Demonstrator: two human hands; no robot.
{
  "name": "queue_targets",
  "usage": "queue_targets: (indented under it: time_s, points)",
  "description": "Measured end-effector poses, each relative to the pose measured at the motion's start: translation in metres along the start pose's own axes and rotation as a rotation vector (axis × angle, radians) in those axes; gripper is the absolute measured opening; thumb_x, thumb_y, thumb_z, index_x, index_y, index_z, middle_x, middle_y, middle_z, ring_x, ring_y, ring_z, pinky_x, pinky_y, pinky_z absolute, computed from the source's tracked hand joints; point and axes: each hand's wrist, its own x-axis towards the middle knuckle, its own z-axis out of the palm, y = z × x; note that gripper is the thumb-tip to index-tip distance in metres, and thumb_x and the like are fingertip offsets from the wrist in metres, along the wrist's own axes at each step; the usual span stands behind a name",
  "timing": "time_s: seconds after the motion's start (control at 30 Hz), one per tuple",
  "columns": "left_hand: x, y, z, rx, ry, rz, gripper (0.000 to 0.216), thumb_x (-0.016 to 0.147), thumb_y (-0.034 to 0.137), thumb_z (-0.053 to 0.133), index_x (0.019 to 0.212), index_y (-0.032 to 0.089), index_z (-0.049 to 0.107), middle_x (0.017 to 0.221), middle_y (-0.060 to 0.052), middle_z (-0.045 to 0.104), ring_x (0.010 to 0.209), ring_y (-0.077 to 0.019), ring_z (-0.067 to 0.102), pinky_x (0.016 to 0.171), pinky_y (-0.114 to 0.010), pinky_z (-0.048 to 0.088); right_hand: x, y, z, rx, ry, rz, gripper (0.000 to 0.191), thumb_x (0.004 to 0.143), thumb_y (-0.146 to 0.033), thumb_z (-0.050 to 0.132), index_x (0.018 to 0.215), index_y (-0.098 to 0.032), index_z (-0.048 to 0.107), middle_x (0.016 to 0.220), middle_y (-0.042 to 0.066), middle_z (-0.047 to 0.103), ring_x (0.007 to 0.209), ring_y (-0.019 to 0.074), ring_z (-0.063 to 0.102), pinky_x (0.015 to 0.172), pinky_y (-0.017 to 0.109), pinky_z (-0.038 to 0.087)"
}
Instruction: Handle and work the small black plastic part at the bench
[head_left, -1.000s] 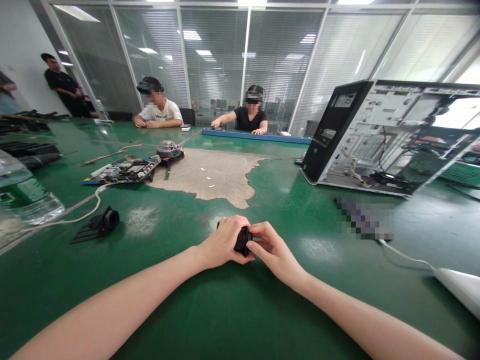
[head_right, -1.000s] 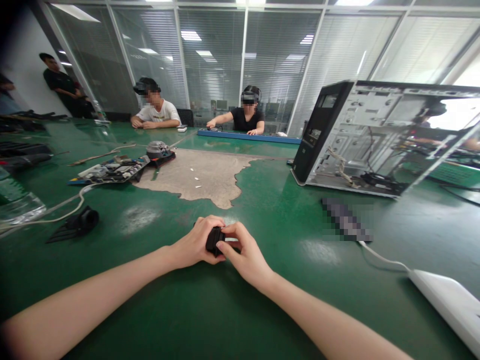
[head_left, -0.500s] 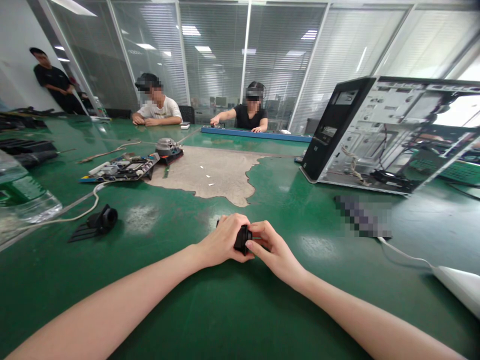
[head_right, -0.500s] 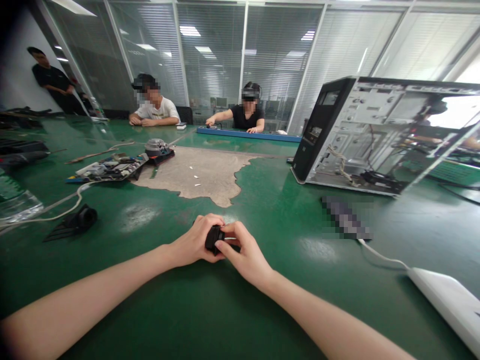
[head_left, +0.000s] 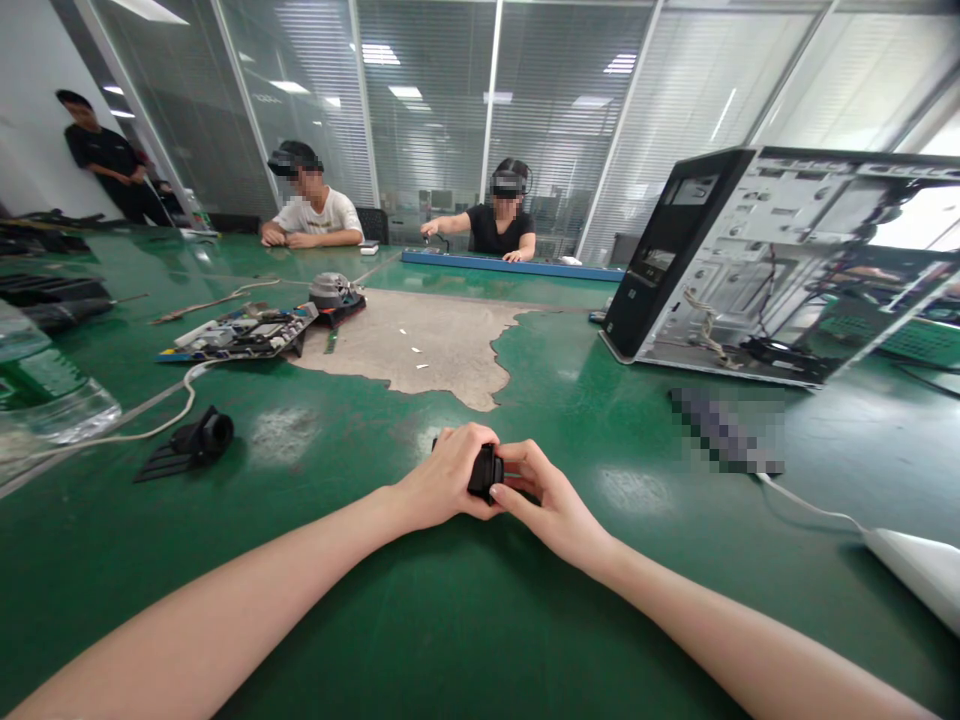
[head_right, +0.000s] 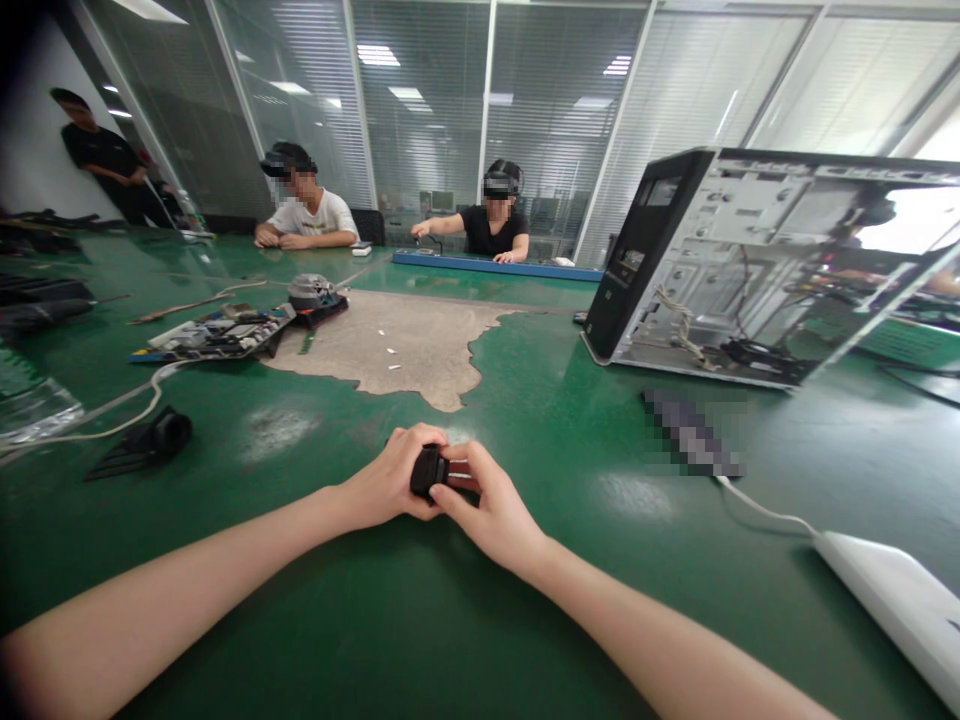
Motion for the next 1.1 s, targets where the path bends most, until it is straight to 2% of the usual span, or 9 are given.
queue_targets:
  time_s: [0.13, 0.27, 0.37, 0.53, 0.7, 0.8, 0.93, 1.1]
  points:
    - [0.0001, -0.0011, 0.0013, -0.001, 0.008, 0.004, 0.058, 0.062, 0.036, 0.065, 0.106, 0.020, 0.031, 0.104, -0.007, 0.049, 0.095, -0.0235, 0.049, 0.080, -0.037, 0.034, 0.0014, 0.0021, 0.0001, 0.009, 0.044, 0.001, 0.013, 0.082, -0.025, 0.051, 0.093, -0.022, 0.048, 0.095, 0.002, 0.052, 0.092, 0.0157, 0.056, 0.079, 0.031, 0.049]
    - [0.0001, -0.0016, 0.0022, -0.014, 0.000, 0.004, 0.059, 0.061, 0.037, 0.066, 0.106, 0.021, 0.032, 0.105, -0.007, 0.048, 0.096, -0.0239, 0.049, 0.081, -0.037, 0.034, 0.0025, 0.0007, 0.0003, 0.018, 0.049, 0.051, 0.018, 0.081, -0.025, 0.052, 0.097, -0.022, 0.045, 0.096, 0.003, 0.053, 0.092, 0.0161, 0.056, 0.076, 0.031, 0.049]
    - [0.0002, -0.0012, 0.0016, -0.016, -0.001, 0.001, 0.059, 0.061, 0.037, 0.066, 0.106, 0.020, 0.032, 0.106, -0.007, 0.048, 0.097, -0.0240, 0.049, 0.081, -0.037, 0.034, 0.0021, -0.0008, 0.0001, 0.006, 0.042, 0.084, 0.022, 0.081, -0.026, 0.051, 0.101, -0.021, 0.044, 0.100, 0.004, 0.053, 0.094, 0.0164, 0.055, 0.078, 0.032, 0.049]
    - [0.0003, 0.0001, -0.0005, -0.007, -0.015, -0.005, 0.054, 0.062, 0.032, 0.064, 0.104, 0.020, 0.032, 0.103, -0.007, 0.049, 0.093, -0.0225, 0.050, 0.080, -0.036, 0.035, -0.0003, 0.0014, -0.0004, 0.016, -0.001, -0.001, 0.021, 0.080, -0.023, 0.054, 0.099, -0.022, 0.045, 0.099, 0.003, 0.051, 0.097, 0.0159, 0.054, 0.085, 0.033, 0.047]
    - [0.0003, 0.0003, 0.0005, -0.001, -0.007, -0.003, 0.055, 0.063, 0.033, 0.064, 0.105, 0.020, 0.031, 0.105, -0.007, 0.049, 0.094, -0.0232, 0.049, 0.080, -0.037, 0.034, 0.0001, 0.0012, 0.0002, 0.023, 0.042, -0.005, 0.016, 0.080, -0.025, 0.053, 0.094, -0.022, 0.046, 0.097, 0.002, 0.050, 0.093, 0.0150, 0.055, 0.078, 0.030, 0.050]
    - [0.0005, -0.0001, 0.0014, 0.000, -0.005, -0.003, 0.055, 0.063, 0.034, 0.064, 0.105, 0.021, 0.032, 0.105, -0.007, 0.049, 0.095, -0.0233, 0.049, 0.080, -0.036, 0.034, 0.0015, -0.0006, 0.0008, 0.038, 0.038, 0.036, 0.019, 0.079, -0.026, 0.054, 0.095, -0.022, 0.044, 0.095, 0.003, 0.051, 0.092, 0.0156, 0.055, 0.076, 0.031, 0.050]
    - [0.0004, -0.0002, 0.0010, -0.008, -0.001, -0.003, 0.055, 0.062, 0.034, 0.064, 0.105, 0.021, 0.032, 0.105, -0.006, 0.049, 0.095, -0.0234, 0.049, 0.080, -0.036, 0.035, 0.0016, -0.0017, 0.0005, 0.038, 0.029, 0.094, 0.026, 0.079, -0.026, 0.054, 0.102, -0.022, 0.042, 0.098, 0.004, 0.053, 0.094, 0.0170, 0.055, 0.078, 0.034, 0.050]
    - [0.0001, 0.0009, -0.0005, -0.002, -0.012, 0.002, 0.053, 0.063, 0.031, 0.063, 0.105, 0.020, 0.032, 0.104, -0.007, 0.049, 0.094, -0.0231, 0.049, 0.080, -0.036, 0.035, -0.0001, -0.0006, -0.0003, 0.032, -0.005, 0.035, 0.021, 0.079, -0.023, 0.054, 0.096, -0.022, 0.043, 0.095, 0.002, 0.052, 0.094, 0.0154, 0.054, 0.082, 0.033, 0.047]
